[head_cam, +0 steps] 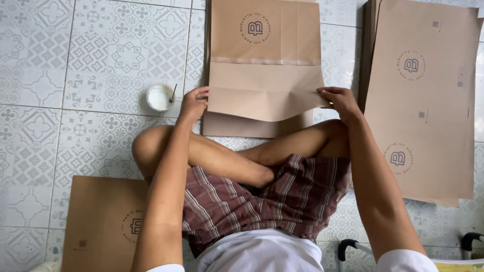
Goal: The person sits on the floor and uses a small brush to apply adhesive from a white bowl onto the edges of flat brown paper sheets. They fold the sheets along pre-scored lines to form paper bags, pressing the glued seams to secure them. The person repeats this process with multiple sheets, stacking the finished bags.
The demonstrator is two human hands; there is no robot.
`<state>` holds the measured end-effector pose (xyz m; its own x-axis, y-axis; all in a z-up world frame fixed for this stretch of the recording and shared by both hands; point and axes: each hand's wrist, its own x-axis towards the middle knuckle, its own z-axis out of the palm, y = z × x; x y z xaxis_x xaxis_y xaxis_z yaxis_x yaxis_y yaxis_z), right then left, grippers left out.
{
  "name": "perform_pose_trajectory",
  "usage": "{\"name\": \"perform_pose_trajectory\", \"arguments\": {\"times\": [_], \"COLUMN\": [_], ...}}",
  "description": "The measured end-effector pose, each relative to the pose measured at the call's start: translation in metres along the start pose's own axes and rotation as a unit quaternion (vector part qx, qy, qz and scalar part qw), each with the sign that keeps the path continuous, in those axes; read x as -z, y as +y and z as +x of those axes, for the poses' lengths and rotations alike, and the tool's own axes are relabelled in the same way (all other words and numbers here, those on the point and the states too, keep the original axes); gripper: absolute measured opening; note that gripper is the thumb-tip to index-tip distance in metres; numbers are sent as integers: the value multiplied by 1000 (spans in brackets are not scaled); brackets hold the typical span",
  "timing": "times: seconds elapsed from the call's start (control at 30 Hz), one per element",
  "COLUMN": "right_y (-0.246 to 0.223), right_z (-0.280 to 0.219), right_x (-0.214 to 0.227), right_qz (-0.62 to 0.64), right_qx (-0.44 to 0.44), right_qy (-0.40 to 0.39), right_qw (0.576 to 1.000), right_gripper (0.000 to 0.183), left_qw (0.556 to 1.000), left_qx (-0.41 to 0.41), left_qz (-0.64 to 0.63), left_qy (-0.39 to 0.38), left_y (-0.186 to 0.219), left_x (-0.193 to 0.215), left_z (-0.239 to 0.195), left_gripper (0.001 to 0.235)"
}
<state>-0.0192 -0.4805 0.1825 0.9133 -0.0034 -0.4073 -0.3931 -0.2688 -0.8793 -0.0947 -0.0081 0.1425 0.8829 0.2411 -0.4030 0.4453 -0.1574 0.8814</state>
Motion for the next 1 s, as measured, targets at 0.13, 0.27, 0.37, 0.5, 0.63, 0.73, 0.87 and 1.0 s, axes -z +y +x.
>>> {"name": "perform_pose_trajectory", "arguments": {"times": [0.13,0.27,0.37,0.5,0.63,0.73,0.87,1.0], "right_y": [-20,-13,-17,-10,-5,0,-4,-2], "right_z": [-21,-30,-33,-32,-26,-20,-30,-24], "right_x": [-9,-3,-6,-2,1,2,0,-3], "right_qz": [-6,-78,-100,-109,-121,-127,-150,-158], "right_qx": [14,63,93,101,115,120,102,106], "right_qy": [-35,-37,-29,-11,5,12,16,40], "right_qw": [999,994,990,989,986,985,983,981], "right_gripper": [40,51,41,30,29,37,50,54], "left_qw": [945,930,957,976,977,977,972,971], "left_qx": [-84,-57,-58,-35,-20,-8,4,-5], "left_qz": [309,358,266,170,175,176,196,192], "left_qy": [67,60,97,135,120,124,132,143], "left_y": [-48,6,7,0,29,33,32,32], "left_x": [-2,-5,2,2,-1,-3,-6,-8], "left_z": [29,-22,-18,-17,-38,-36,-37,-34], "left_gripper": [29,14,3,7,9,14,17,23]}}
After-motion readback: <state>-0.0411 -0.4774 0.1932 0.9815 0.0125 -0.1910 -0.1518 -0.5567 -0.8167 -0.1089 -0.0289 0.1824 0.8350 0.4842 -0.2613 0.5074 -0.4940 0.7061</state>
